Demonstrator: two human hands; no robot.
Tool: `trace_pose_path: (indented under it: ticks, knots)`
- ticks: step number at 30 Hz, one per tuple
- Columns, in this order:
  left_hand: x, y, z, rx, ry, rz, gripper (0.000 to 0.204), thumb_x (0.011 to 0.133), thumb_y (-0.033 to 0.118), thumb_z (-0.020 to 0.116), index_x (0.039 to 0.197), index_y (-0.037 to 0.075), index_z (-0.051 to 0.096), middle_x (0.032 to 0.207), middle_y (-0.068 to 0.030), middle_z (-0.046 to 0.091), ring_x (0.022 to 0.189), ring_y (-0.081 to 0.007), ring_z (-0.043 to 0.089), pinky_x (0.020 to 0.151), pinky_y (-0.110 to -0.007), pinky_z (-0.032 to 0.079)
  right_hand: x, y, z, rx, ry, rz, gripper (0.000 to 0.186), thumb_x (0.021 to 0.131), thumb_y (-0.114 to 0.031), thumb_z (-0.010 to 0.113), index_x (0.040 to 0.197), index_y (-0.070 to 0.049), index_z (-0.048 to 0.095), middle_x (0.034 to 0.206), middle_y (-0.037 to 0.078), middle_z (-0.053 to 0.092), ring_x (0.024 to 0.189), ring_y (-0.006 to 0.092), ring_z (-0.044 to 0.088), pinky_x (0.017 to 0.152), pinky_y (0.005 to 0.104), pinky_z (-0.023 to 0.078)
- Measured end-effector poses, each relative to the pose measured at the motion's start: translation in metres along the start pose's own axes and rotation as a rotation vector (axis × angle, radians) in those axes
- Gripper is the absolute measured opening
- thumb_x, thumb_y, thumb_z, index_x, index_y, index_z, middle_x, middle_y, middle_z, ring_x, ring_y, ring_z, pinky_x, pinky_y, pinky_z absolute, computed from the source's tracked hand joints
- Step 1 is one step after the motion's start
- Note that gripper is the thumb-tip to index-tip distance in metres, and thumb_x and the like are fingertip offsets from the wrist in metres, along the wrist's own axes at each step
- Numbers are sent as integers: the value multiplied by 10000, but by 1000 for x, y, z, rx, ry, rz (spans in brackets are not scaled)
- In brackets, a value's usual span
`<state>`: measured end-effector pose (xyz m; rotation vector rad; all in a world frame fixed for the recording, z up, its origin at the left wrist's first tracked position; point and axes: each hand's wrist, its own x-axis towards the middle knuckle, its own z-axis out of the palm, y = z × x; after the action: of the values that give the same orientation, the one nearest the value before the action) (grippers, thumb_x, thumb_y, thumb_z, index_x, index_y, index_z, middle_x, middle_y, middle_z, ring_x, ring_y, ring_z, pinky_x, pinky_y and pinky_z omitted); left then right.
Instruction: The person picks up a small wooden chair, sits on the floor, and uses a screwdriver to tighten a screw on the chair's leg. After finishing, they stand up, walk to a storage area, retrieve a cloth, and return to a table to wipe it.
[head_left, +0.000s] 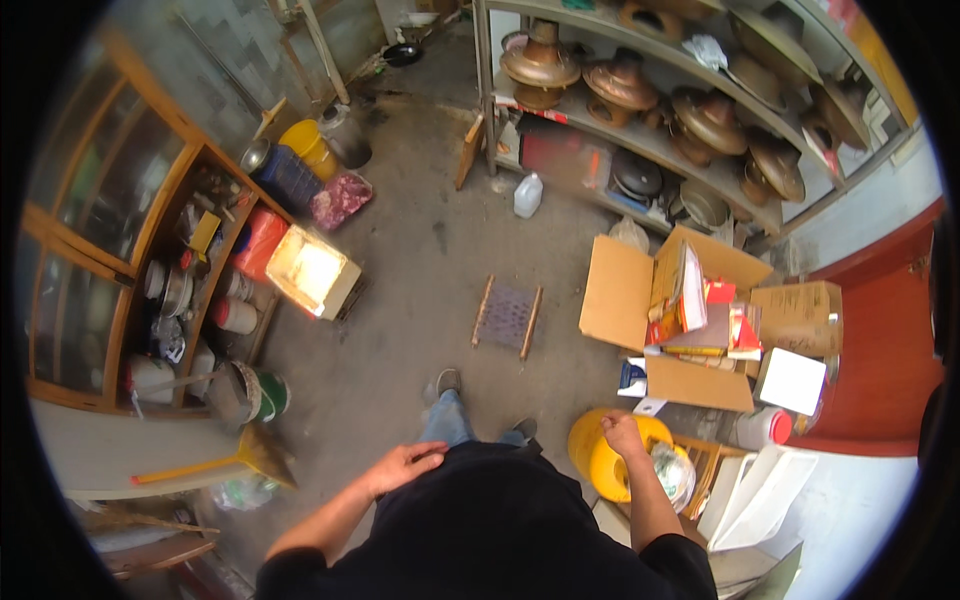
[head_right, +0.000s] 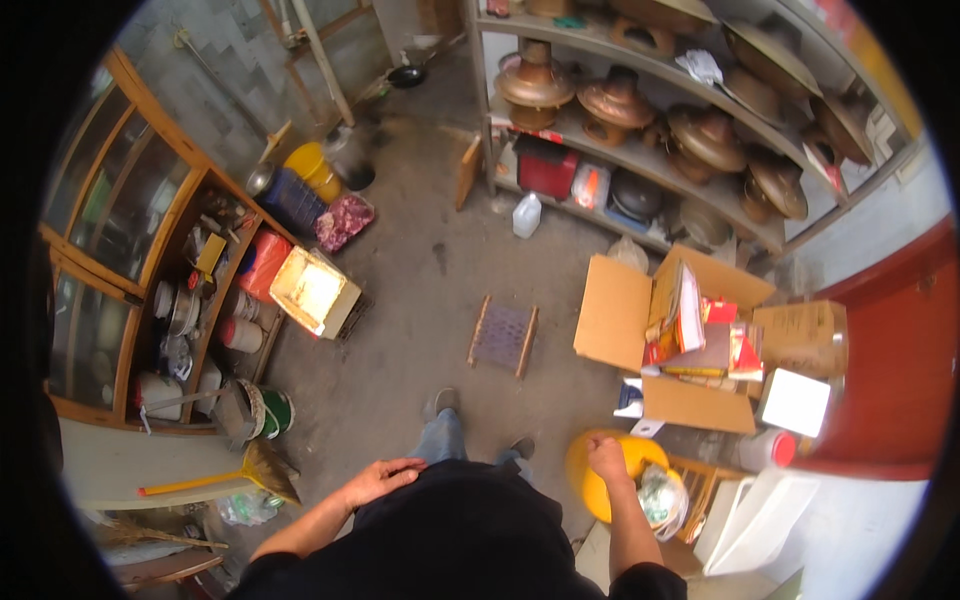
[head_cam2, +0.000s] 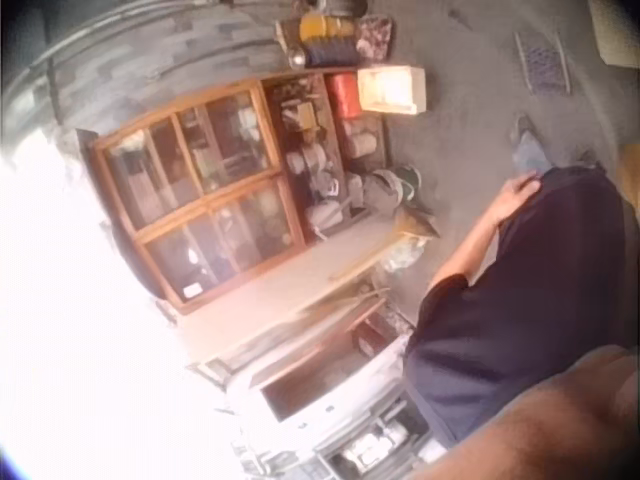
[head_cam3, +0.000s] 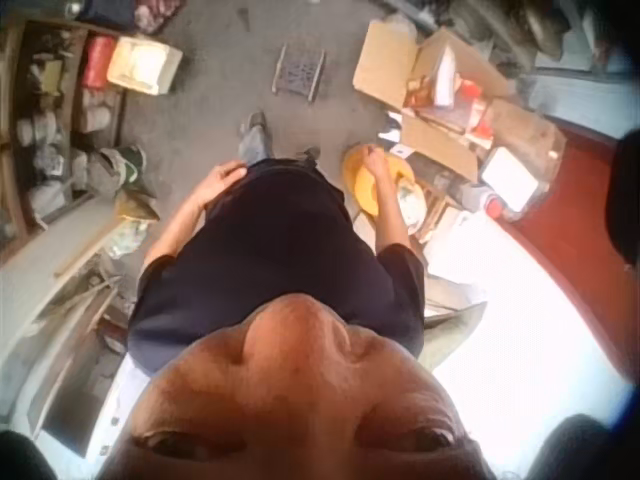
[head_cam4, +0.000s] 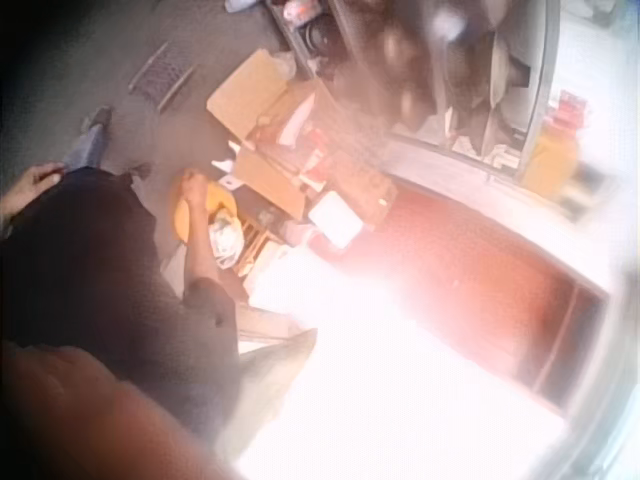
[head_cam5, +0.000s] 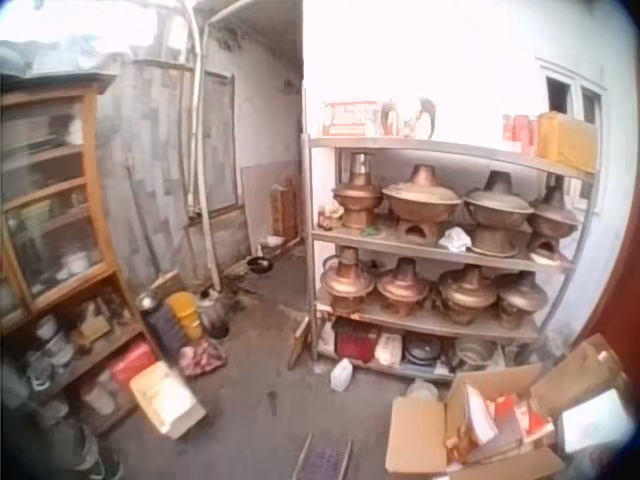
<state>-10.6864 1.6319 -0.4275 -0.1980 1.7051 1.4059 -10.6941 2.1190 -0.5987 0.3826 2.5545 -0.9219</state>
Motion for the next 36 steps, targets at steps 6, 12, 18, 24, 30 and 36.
trace_pose_path:
  ticks: [6,12,18,24,30,36]
  knots:
    - [10,1,-71,94,312,41,426,1006,309,614,1325,27,636,1139,-131,734,1034,-188,682,945,-324,517,91,-116,-22,-162,-127,-45,305,943,-250,583,1121,-46,724,1088,233,703,1076,408,652,986,464,502]
    - [39,15,-198,36,467,132,384,983,224,655,1271,-29,649,1046,-121,747,975,-160,688,896,-303,535,152,-184,7,-192,-117,-53,293,943,-275,592,1094,-56,715,1087,222,705,1071,408,651,944,469,522]
    - [92,74,-305,87,516,284,417,1005,215,624,1309,-68,599,1191,-143,713,1042,-181,686,919,-313,529,198,-216,36,-231,-208,-8,327,929,-302,576,1080,-63,739,1086,220,707,1063,410,655,965,475,511]
    - [168,146,-355,-117,464,405,384,995,184,638,1301,-47,613,1238,-142,693,1070,-190,676,946,-302,520,272,-240,9,-177,-209,118,315,893,-269,576,1059,-63,748,1070,225,710,1050,399,669,951,452,530]
    - [242,217,-443,-173,496,471,406,1005,126,614,1378,-24,557,1269,-109,667,1027,-167,678,856,-285,531,388,-243,8,-120,-88,42,249,891,-143,578,1023,4,729,863,156,745,742,237,732,732,356,577]
    - [327,321,-549,-184,540,565,476,998,106,612,1443,-15,494,1326,-136,633,1073,-192,664,878,-290,525,463,-277,-27,-136,-149,145,268,940,-216,613,1039,14,710,902,174,740,769,263,735,796,371,572]
